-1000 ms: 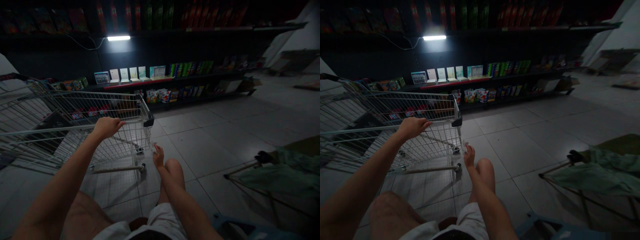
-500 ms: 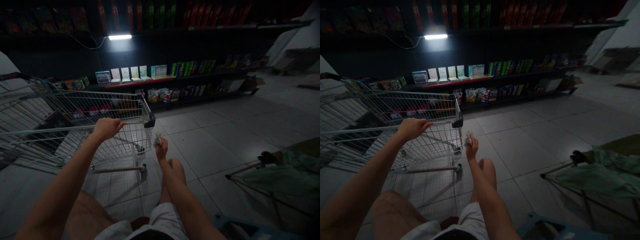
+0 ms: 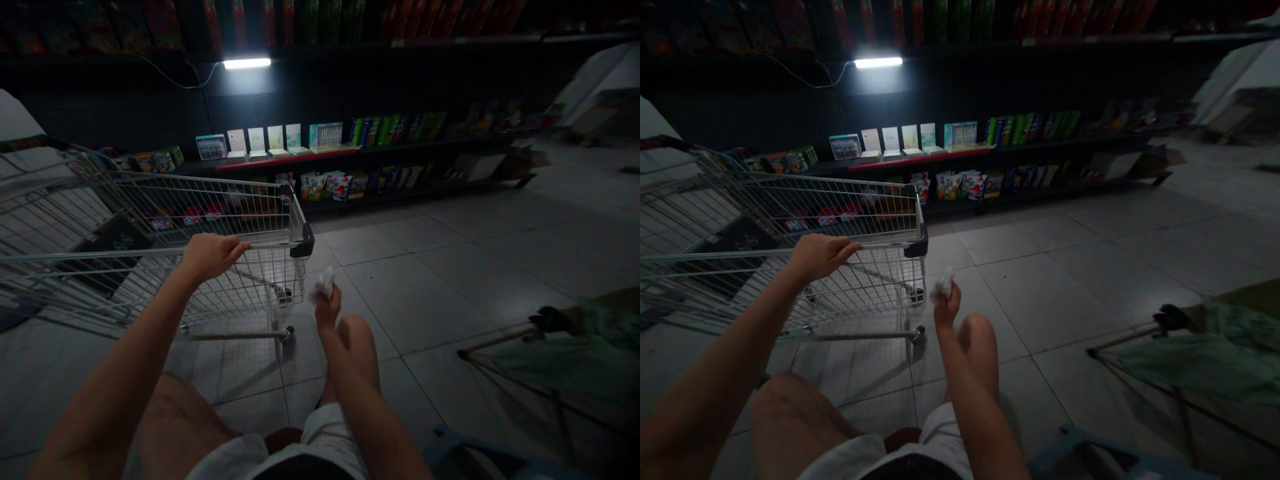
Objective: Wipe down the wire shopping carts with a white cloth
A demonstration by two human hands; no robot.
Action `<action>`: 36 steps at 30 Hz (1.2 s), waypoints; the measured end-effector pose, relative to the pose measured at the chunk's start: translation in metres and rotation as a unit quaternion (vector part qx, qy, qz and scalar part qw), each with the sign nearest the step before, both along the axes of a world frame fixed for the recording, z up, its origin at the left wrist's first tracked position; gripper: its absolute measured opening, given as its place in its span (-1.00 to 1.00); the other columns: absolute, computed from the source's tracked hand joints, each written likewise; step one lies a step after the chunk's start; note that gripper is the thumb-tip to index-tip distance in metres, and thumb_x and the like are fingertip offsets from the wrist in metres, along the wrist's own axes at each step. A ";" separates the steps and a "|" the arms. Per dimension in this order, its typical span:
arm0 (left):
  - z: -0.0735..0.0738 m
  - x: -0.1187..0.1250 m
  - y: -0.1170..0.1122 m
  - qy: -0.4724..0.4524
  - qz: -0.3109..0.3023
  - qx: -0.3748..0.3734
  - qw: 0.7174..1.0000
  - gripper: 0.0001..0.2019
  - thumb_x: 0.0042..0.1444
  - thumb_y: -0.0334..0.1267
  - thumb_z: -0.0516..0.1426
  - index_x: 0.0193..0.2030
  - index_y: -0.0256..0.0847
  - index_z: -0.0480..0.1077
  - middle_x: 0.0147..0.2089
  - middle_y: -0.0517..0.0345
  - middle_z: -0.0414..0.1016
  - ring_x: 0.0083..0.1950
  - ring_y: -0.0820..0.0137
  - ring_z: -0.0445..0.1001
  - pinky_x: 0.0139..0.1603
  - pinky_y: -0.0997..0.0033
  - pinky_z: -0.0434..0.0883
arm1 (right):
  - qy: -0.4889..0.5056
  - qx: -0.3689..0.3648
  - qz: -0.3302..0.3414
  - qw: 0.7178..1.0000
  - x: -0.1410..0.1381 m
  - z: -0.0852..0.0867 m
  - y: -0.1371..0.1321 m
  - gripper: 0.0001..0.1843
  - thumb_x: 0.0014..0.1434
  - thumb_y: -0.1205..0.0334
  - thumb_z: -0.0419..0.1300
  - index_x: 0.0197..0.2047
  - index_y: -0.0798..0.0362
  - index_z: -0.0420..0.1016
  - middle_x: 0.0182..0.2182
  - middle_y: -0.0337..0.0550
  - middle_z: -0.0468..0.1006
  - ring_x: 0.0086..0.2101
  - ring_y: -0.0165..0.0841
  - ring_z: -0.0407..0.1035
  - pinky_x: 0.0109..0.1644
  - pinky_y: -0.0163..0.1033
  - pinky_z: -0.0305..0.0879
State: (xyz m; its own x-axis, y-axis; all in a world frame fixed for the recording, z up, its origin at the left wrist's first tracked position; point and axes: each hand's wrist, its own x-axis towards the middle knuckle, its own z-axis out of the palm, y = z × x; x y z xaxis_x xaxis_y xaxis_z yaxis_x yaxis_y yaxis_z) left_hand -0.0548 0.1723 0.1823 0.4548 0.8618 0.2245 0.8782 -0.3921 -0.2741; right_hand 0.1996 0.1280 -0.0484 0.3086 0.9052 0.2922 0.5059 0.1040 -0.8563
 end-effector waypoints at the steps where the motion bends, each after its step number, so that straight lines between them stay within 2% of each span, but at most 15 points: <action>1: 0.000 -0.002 -0.001 -0.004 0.000 0.002 1.000 -0.32 0.33 0.21 -0.32 -0.32 -0.14 0.49 -0.41 0.03 0.55 -0.32 0.18 0.53 -0.42 0.34 -0.02 | 0.008 0.038 -0.049 0.998 0.000 0.010 0.009 -0.42 0.26 0.18 -0.19 0.25 0.21 0.26 0.11 0.15 0.36 0.23 -0.08 0.17 0.27 0.11 0.21; 3: -0.001 -0.007 -0.003 -0.010 0.003 0.004 1.000 -0.33 0.33 0.20 -0.31 -0.34 -0.14 0.48 -0.45 0.04 0.52 -0.35 0.20 0.51 -0.42 0.34 -0.06 | -0.002 0.142 -0.092 0.986 -0.003 0.030 0.021 -0.43 0.27 0.21 -0.18 0.26 0.19 0.27 0.19 0.17 0.29 0.28 -0.10 0.11 0.33 0.14 0.14; 5: -0.002 -0.012 -0.006 -0.013 0.003 0.007 1.000 -0.33 0.33 0.20 -0.30 -0.37 -0.14 0.47 -0.47 0.05 0.50 -0.37 0.23 0.49 -0.42 0.34 -0.08 | -0.075 0.286 -0.033 0.955 -0.009 0.050 0.026 -0.53 0.28 0.23 -0.08 0.18 0.06 0.42 0.16 0.09 0.37 0.21 -0.15 0.21 0.30 0.07 0.20; 7: -0.002 -0.018 -0.008 -0.017 0.000 0.010 1.000 -0.33 0.32 0.21 -0.30 -0.40 -0.14 0.45 -0.48 0.06 0.48 -0.41 0.26 0.45 -0.43 0.34 -0.10 | -0.163 0.406 0.045 0.898 -0.011 0.067 0.027 -0.61 0.29 0.29 -0.01 0.06 -0.06 0.55 0.07 -0.03 0.48 0.10 -0.21 0.30 0.22 -0.01 0.29; 10: -0.003 -0.025 -0.011 -0.025 -0.007 0.015 1.000 -0.33 0.31 0.21 -0.30 -0.46 -0.15 0.41 -0.51 0.08 0.42 -0.46 0.31 0.37 -0.42 0.35 -0.11 | -0.236 0.443 0.071 0.862 -0.006 0.084 0.028 -0.64 0.27 0.37 0.04 -0.06 -0.13 0.61 0.00 -0.12 0.55 0.00 -0.25 0.32 0.13 -0.08 0.34; 15: -0.004 -0.032 -0.012 -0.043 -0.021 0.019 0.999 -0.36 0.30 0.20 -0.28 -0.50 -0.15 0.35 -0.54 0.13 0.38 -0.49 0.37 0.30 -0.42 0.36 -0.12 | -0.250 0.359 0.075 0.896 0.010 0.107 0.029 -0.60 0.20 0.49 0.00 -0.15 -0.09 0.59 0.03 -0.15 0.53 0.03 -0.24 0.34 0.16 -0.04 0.31; 19: -0.005 -0.035 -0.014 -0.042 -0.022 0.024 0.999 -0.38 0.32 0.19 -0.27 -0.50 -0.15 0.34 -0.55 0.13 0.37 -0.49 0.37 0.30 -0.42 0.36 -0.12 | -0.230 0.307 0.006 0.923 0.012 0.147 0.024 -0.52 0.14 0.54 -0.04 -0.03 -0.01 0.55 0.11 -0.05 0.45 0.14 -0.18 0.27 0.26 0.00 0.22; 20: -0.005 -0.036 -0.015 -0.040 -0.024 0.023 0.999 -0.37 0.32 0.19 -0.28 -0.50 -0.15 0.34 -0.54 0.13 0.38 -0.49 0.37 0.31 -0.42 0.36 -0.12 | -0.219 0.292 0.019 0.931 0.011 0.159 0.024 -0.51 0.12 0.55 -0.04 -0.02 0.00 0.54 0.11 -0.04 0.45 0.15 -0.19 0.27 0.26 -0.01 0.22; 22: -0.007 -0.039 -0.017 -0.038 -0.028 0.022 0.999 -0.35 0.32 0.20 -0.29 -0.50 -0.16 0.35 -0.53 0.11 0.41 -0.49 0.37 0.32 -0.43 0.36 -0.12 | -0.224 0.231 0.151 0.935 0.010 0.183 0.029 -0.49 0.05 0.57 -0.03 -0.05 0.01 0.55 0.04 -0.07 0.50 0.10 -0.24 0.33 0.21 -0.08 0.26; 24: -0.008 -0.042 -0.021 -0.037 -0.029 0.025 0.999 -0.32 0.31 0.25 -0.29 -0.50 -0.16 0.37 -0.53 0.11 0.43 -0.49 0.37 0.34 -0.43 0.36 -0.12 | -0.255 0.128 0.340 0.896 0.008 0.205 0.038 -0.52 -0.01 0.58 0.00 -0.12 0.04 0.57 -0.10 -0.13 0.57 -0.04 -0.32 0.41 0.09 -0.19 0.31; 26: -0.008 -0.045 -0.024 -0.037 -0.028 0.032 0.998 -0.31 0.28 0.30 -0.27 -0.51 -0.16 0.37 -0.54 0.11 0.43 -0.49 0.37 0.34 -0.44 0.37 -0.12 | -0.295 0.010 0.446 0.845 0.002 0.224 0.050 -0.58 -0.04 0.57 0.02 -0.19 0.10 0.56 -0.24 -0.16 0.59 -0.21 -0.39 0.43 -0.08 -0.30 0.31; 29: -0.008 -0.050 -0.028 -0.040 -0.033 0.039 0.998 -0.29 0.26 0.33 -0.25 -0.55 -0.17 0.35 -0.57 0.11 0.41 -0.51 0.37 0.34 -0.45 0.37 -0.11 | -0.364 -0.122 0.486 0.785 -0.014 0.246 0.065 -0.66 -0.05 0.57 0.02 -0.27 0.18 0.53 -0.41 -0.21 0.53 -0.42 -0.48 0.33 -0.30 -0.36 0.19; 31: -0.007 -0.052 -0.031 -0.041 -0.038 0.037 0.998 -0.29 0.26 0.33 -0.24 -0.56 -0.17 0.35 -0.59 0.11 0.40 -0.52 0.38 0.33 -0.46 0.37 -0.10 | -0.411 -0.171 0.505 0.739 -0.029 0.254 0.071 -0.69 -0.06 0.57 0.04 -0.29 0.20 0.52 -0.45 -0.24 0.50 -0.48 -0.51 0.26 -0.37 -0.36 0.13; 33: -0.007 -0.055 -0.033 -0.041 -0.040 0.035 0.998 -0.30 0.26 0.32 -0.23 -0.56 -0.17 0.35 -0.58 0.11 0.41 -0.52 0.38 0.33 -0.46 0.36 -0.11 | -0.450 -0.183 0.510 0.710 -0.044 0.257 0.075 -0.73 -0.04 0.57 0.07 -0.30 0.20 0.51 -0.46 -0.24 0.49 -0.50 -0.52 0.23 -0.40 -0.35 0.10; 36: -0.007 -0.059 -0.037 -0.046 -0.040 0.035 0.998 -0.33 0.27 0.30 -0.20 -0.56 -0.17 0.35 -0.55 0.11 0.43 -0.50 0.38 0.34 -0.45 0.36 -0.11 | -0.505 -0.143 0.495 0.692 -0.062 0.252 0.075 -0.78 -0.02 0.55 0.11 -0.33 0.18 0.53 -0.50 -0.24 0.48 -0.54 -0.52 0.20 -0.42 -0.32 0.09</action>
State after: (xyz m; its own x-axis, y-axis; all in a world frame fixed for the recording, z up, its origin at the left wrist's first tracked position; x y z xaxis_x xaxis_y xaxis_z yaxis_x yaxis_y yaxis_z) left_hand -0.1139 0.1352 0.1755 0.4969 0.8042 0.3262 0.8671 -0.4453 -0.2231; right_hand 0.1381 0.2034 0.2031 -0.7352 0.5925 -0.3291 0.6642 0.7267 -0.1754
